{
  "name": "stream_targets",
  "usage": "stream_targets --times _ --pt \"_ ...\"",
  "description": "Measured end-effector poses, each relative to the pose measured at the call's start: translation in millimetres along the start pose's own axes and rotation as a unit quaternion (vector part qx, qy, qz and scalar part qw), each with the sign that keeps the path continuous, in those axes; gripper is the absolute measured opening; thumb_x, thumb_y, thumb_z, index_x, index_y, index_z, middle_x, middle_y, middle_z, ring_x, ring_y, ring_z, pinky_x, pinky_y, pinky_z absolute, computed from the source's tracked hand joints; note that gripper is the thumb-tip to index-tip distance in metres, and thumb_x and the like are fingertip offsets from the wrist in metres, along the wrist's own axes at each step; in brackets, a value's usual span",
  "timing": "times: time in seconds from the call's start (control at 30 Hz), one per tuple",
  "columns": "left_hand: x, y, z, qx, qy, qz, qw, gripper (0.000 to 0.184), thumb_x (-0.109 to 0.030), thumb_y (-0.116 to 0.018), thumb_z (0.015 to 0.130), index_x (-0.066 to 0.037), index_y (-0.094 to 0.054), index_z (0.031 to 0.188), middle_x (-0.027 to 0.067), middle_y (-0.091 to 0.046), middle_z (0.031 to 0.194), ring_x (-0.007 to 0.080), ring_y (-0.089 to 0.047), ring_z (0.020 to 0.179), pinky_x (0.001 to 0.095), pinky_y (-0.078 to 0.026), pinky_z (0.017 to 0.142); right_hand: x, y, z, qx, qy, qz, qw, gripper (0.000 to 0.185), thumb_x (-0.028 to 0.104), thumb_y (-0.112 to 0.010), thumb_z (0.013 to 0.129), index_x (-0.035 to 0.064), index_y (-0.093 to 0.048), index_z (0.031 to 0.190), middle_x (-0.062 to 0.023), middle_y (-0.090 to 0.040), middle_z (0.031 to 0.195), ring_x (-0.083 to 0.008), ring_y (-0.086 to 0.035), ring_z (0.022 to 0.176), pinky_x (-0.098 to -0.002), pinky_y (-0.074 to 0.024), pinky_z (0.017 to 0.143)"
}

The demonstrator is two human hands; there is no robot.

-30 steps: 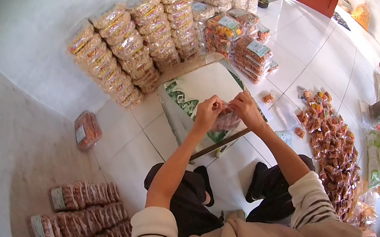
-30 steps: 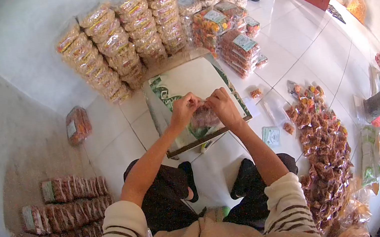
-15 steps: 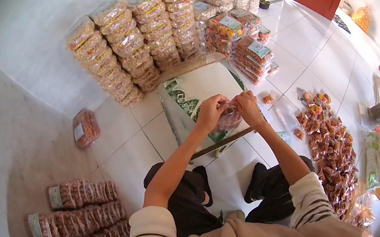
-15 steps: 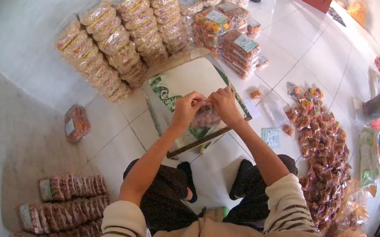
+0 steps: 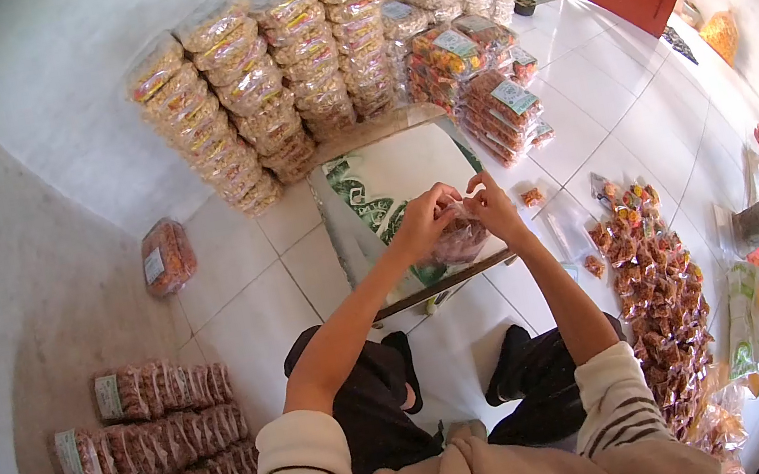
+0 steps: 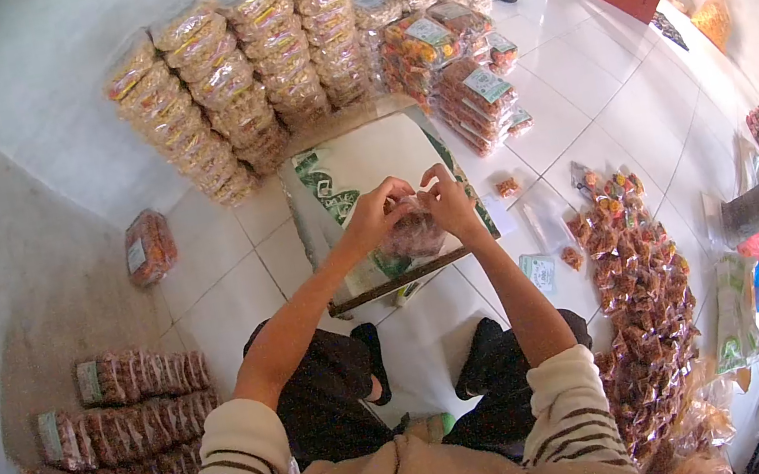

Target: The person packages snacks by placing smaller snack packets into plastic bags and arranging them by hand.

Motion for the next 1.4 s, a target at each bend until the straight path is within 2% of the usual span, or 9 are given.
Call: stream_targets --times 0.1,0.3,0.5,0.6,0.7,0.83,0.9,1.0,1.4 --pt "8 1 0 -0.004 0.026 -0.015 1.0 0.025 -0.014 -0.061 0.079 -0.004 -0.043 0.094 0.0071 -0.056 0.081 0.0154 -0.056 0.071 0.028 -0.044 0.06 32 6 -13 -0.055 0.111 -0.186 0.975 0.013 0.011 -0.056 0.078 0.0103 -0.057 0.091 -0.004 -0.061 0.079 -0.0215 -0.05 0.081 -0.0393 -0.0353 0.075" --pt "10 0 0 0.001 0.072 -0.031 0.997 0.028 -0.012 -0.058 0.082 -0.006 -0.031 0.087 0.0063 -0.05 0.076 0.0108 -0.053 0.071 0.0264 -0.04 0.056 78 11 -52 -0.117 0.298 -0.282 0.904 0.014 0.013 -0.058 0.077 0.0099 -0.058 0.09 -0.0013 -0.061 0.088 -0.0218 -0.046 0.088 -0.0383 -0.0301 0.084" --pt "12 -8 0 0.019 0.01 -0.005 1.0 0.026 -0.011 -0.056 0.082 -0.006 -0.03 0.086 0.0071 -0.046 0.074 0.0153 -0.051 0.07 0.0278 -0.041 0.057 22 8 -22 0.013 0.062 0.004 0.998 0.015 0.008 -0.06 0.075 0.0044 -0.055 0.089 -0.0071 -0.06 0.083 -0.0196 -0.05 0.081 -0.0339 -0.0358 0.08" --pt "6 -8 -2 0.02 0.005 0.001 1.0 0.027 -0.011 -0.057 0.082 -0.006 -0.03 0.085 0.0075 -0.044 0.074 0.0179 -0.053 0.072 0.0296 -0.043 0.059 25 8 -14 -0.005 0.154 -0.038 0.987 0.017 0.005 -0.059 0.076 0.0045 -0.05 0.091 -0.0096 -0.06 0.083 -0.0163 -0.051 0.071 -0.0279 -0.0396 0.069" --pt "5 -8 -3 0.037 0.035 0.015 0.999 0.028 -0.011 -0.057 0.081 -0.006 -0.03 0.084 0.0084 -0.047 0.076 0.0189 -0.055 0.076 0.0306 -0.044 0.061 -6 -8 -3 0.047 0.05 0.21 0.975 0.018 0.005 -0.056 0.078 0.0054 -0.046 0.092 -0.0088 -0.058 0.081 -0.0164 -0.05 0.07 -0.028 -0.0388 0.069" --pt "9 -8 -1 0.024 0.023 -0.016 0.999 0.029 -0.012 -0.058 0.081 -0.006 -0.03 0.083 0.0087 -0.051 0.077 0.0184 -0.055 0.073 0.0295 -0.043 0.059 7 -9 -11 0.058 0.06 0.215 0.973 0.015 0.005 -0.056 0.077 0.0059 -0.049 0.09 -0.0065 -0.056 0.081 -0.0211 -0.049 0.081 -0.0329 -0.0352 0.078" --pt "12 -5 2 0.001 0.038 -0.031 0.999 0.029 -0.012 -0.059 0.08 -0.006 -0.03 0.083 0.0086 -0.053 0.077 0.0164 -0.054 0.072 0.0289 -0.043 0.058 57 16 -38 -0.118 0.178 -0.229 0.95 0.016 0.007 -0.058 0.073 0.007 -0.053 0.089 -0.0049 -0.055 0.083 -0.0241 -0.045 0.092 -0.0373 -0.0317 0.084" --pt "19 -1 4 -0.018 0.069 -0.043 0.997 0.03 -0.009 -0.059 0.079 -0.007 -0.03 0.083 0.0083 -0.054 0.077 0.0138 -0.054 0.071 0.0281 -0.042 0.057 88 10 -68 -0.159 0.335 -0.31 0.875 0.02 0.007 -0.062 0.069 0.0083 -0.056 0.088 -0.0051 -0.055 0.09 -0.0243 -0.044 0.093 -0.0395 -0.0328 0.083" --pt "50 -12 3 0.021 0.113 -0.129 0.985 0.036 -0.007 -0.063 0.077 -0.01 -0.028 0.083 0.0073 -0.054 0.077 0.0114 -0.053 0.072 0.025 -0.045 0.063 80 -5 -78 -0.153 0.4 -0.376 0.822 0.022 0.015 -0.061 0.071 0.007 -0.059 0.091 -0.004 -0.056 0.088 -0.0229 -0.047 0.093 -0.0454 -0.0298 0.089"
Point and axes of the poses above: each hand's wrist, its own z-axis towards the middle knuckle, its own y-axis out of the back of the hand, x = y × z, the point moved 10 cm from there along z, towards the middle knuckle
